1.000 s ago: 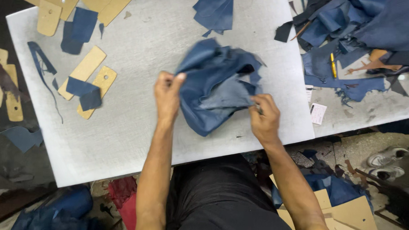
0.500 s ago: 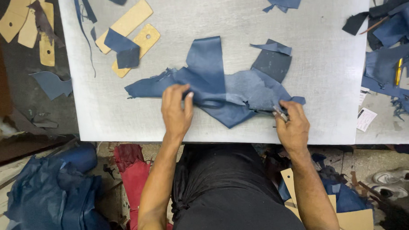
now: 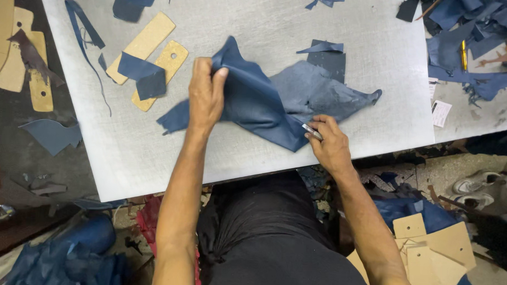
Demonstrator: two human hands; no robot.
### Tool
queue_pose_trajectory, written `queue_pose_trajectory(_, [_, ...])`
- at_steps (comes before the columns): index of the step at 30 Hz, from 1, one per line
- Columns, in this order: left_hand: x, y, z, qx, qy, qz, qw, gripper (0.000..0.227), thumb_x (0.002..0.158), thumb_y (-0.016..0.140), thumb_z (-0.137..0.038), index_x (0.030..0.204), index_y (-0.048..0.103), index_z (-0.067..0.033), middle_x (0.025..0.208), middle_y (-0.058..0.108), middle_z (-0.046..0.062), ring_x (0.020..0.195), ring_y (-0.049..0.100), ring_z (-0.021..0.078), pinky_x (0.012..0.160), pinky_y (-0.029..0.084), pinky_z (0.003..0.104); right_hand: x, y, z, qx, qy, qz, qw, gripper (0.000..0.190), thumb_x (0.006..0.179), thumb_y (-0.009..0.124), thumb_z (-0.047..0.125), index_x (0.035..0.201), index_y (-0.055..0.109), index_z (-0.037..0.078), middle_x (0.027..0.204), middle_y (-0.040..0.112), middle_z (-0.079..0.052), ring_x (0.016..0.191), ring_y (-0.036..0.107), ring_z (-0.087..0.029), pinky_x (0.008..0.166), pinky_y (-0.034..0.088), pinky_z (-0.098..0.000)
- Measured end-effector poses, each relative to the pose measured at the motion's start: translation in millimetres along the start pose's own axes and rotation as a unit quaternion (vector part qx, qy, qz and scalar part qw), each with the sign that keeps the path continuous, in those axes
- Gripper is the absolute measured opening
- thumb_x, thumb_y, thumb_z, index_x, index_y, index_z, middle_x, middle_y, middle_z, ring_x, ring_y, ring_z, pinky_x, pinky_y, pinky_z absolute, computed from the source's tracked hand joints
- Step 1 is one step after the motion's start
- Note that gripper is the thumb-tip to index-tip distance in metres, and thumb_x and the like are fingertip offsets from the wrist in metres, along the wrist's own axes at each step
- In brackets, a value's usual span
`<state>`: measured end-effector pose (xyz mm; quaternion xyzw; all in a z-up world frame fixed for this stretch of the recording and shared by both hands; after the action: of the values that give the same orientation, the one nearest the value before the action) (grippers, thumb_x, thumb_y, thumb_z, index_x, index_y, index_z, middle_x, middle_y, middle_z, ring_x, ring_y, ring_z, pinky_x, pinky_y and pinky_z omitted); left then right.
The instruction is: The person uses a utility knife to cut blue fabric along the edges of cardboard templates placed on a white worktable. They repeatedly position templates, cut around them, remove the cut pieces, and stack them on the table.
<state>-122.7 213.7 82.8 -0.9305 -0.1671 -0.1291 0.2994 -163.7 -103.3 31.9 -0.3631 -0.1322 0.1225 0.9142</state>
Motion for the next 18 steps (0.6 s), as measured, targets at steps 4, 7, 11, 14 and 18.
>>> queue_pose_trajectory(4, [-35, -64, -45, -0.094, 0.133, 0.007, 0.987, 0.020, 0.114, 0.055, -0.022, 0.118, 0.051, -0.0030, 0.101, 0.051, 0.008, 0.078, 0.049, 0.0146, 0.068, 0.042, 0.032, -8, 1, 14, 0.033, -0.054, -0.063, 0.996, 0.015, 0.090, 0.073, 0.003, 0.103, 0.066, 0.001, 0.133, 0.066, -0.016, 0.093, 0.075, -0.024, 0.075, 0.061, -0.0319])
queue_pose_trajectory(7, [-80, -106, -85, -0.157, 0.179, -0.037, 0.971, 0.032, 0.109, 0.061, -0.034, 0.113, 0.053, -0.0025, 0.076, 0.051, 0.000, 0.063, 0.045, 0.0109, 0.053, 0.036, 0.030, -37, -4, 35, 0.042, -0.145, -0.157, 0.976, 0.015, 0.086, 0.071, -0.004, 0.100, 0.070, 0.000, 0.127, 0.069, -0.023, 0.065, 0.066, -0.016, 0.053, 0.053, -0.0245])
queue_pose_trajectory(11, [-157, -164, -131, -0.086, 0.051, -0.030, 0.995, 0.043, 0.103, 0.056, -0.041, 0.116, 0.058, -0.0001, 0.085, 0.057, 0.005, 0.068, 0.055, 0.0144, 0.062, 0.042, 0.032, -91, -13, 58, 0.107, -0.196, -0.089, 0.971, 0.027, 0.081, 0.063, -0.007, 0.106, 0.063, 0.002, 0.116, 0.072, -0.014, 0.065, 0.069, -0.019, 0.053, 0.054, -0.0266])
queue_pose_trajectory(14, [-190, -156, -121, -0.148, -0.024, 0.053, 0.987, 0.039, 0.103, 0.055, -0.033, 0.123, 0.055, 0.0007, 0.095, 0.058, 0.009, 0.078, 0.057, 0.0174, 0.071, 0.045, 0.035, -137, 16, 52, 0.065, -0.067, 0.159, 0.983, 0.024, 0.084, 0.065, -0.004, 0.104, 0.068, 0.007, 0.097, 0.075, -0.008, 0.072, 0.072, -0.021, 0.063, 0.057, -0.0308])
queue_pose_trajectory(18, [-202, -125, -74, -0.240, -0.079, 0.103, 0.962, 0.038, 0.103, 0.054, -0.023, 0.131, 0.052, 0.0018, 0.107, 0.059, 0.013, 0.092, 0.060, 0.0213, 0.082, 0.049, 0.038, -205, 40, 3, 0.065, 0.081, 0.107, 0.989, 0.043, 0.071, 0.054, -0.009, 0.108, 0.072, 0.006, 0.096, 0.076, -0.010, 0.082, 0.073, -0.024, 0.071, 0.059, -0.0340])
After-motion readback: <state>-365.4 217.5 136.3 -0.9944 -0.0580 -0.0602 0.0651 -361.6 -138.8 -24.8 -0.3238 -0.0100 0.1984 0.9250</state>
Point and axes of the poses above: each hand's wrist, its own x-axis towards the middle knuckle, its own y-axis out of the palm, z = x × y, the point moved 2 cm from there along x, towards the middle knuckle
